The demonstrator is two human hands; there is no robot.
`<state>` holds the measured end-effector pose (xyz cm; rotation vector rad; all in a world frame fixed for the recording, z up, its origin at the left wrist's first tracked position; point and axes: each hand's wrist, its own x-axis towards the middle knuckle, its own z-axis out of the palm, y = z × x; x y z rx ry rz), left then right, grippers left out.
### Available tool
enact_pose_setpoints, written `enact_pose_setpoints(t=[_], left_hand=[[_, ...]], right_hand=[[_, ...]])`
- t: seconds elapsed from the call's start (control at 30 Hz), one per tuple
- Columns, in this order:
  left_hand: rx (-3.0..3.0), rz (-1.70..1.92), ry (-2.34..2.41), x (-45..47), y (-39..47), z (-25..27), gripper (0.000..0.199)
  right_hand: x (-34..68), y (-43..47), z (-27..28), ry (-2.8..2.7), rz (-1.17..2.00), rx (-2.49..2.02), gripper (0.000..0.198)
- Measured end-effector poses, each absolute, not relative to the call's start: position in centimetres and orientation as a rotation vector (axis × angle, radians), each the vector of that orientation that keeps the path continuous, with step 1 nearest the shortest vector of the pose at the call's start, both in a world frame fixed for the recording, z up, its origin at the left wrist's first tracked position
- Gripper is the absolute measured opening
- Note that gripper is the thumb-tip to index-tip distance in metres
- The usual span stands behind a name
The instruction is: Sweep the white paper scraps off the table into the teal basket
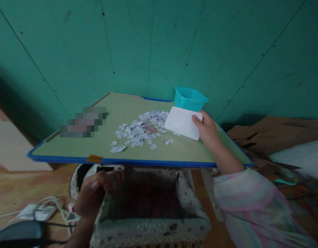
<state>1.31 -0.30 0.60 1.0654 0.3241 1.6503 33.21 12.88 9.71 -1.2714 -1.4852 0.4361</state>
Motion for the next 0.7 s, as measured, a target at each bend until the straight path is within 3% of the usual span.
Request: enact_pose_setpoints(t=[0.7], left_hand=[[1.122,1.537,0.343,0.3,-0.3,0.3,0.029]], right_hand=[[33.3,12.6,8.9,-1.408,0.631,-1.208,0.032]])
